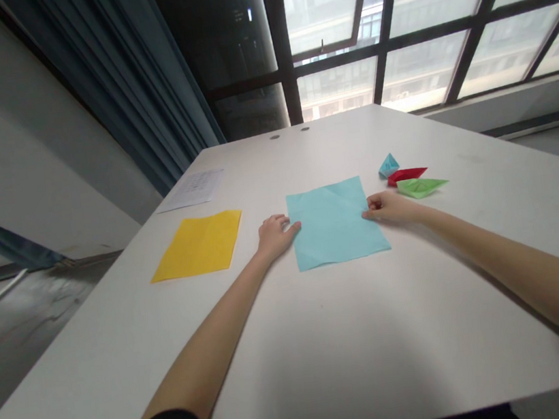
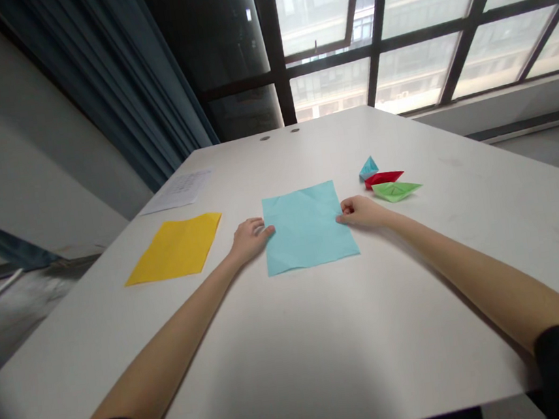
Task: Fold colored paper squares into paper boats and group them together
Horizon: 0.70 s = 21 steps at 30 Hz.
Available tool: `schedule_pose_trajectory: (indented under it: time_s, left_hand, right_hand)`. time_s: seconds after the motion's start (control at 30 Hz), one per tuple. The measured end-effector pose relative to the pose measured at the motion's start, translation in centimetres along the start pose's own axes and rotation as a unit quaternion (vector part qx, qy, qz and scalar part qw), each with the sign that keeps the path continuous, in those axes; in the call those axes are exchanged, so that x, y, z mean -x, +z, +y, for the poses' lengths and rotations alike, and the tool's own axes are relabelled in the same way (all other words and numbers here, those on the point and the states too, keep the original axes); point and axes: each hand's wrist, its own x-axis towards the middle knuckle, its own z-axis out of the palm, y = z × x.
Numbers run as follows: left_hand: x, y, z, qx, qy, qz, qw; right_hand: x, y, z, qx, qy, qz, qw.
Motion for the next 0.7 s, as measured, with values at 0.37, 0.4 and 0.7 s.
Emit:
schedule_pose_trajectory:
  time_s: [0.37, 0.4, 0.7]
  left_hand:
    - [-0.4, 0.9, -0.8, 0.192, -0.059, -0.01, 0.98]
    - [-0.4, 1.0, -0.9, 0.195, -0.06, -0.007, 0.979]
    - [-0.2, 0.8, -0.6, 0.186, -0.032, -0.018, 0.982]
  right_hand:
    - [0.2, -0.2, 0.2, -0.011, -0.046, 0.023, 0.999]
    - [0.2, -0.3, 0.2, -0.01, -0.05, 0.023, 0.998]
    - [0.1, -0.5, 0.9, -0.019, -0.075, 0.012, 0.997]
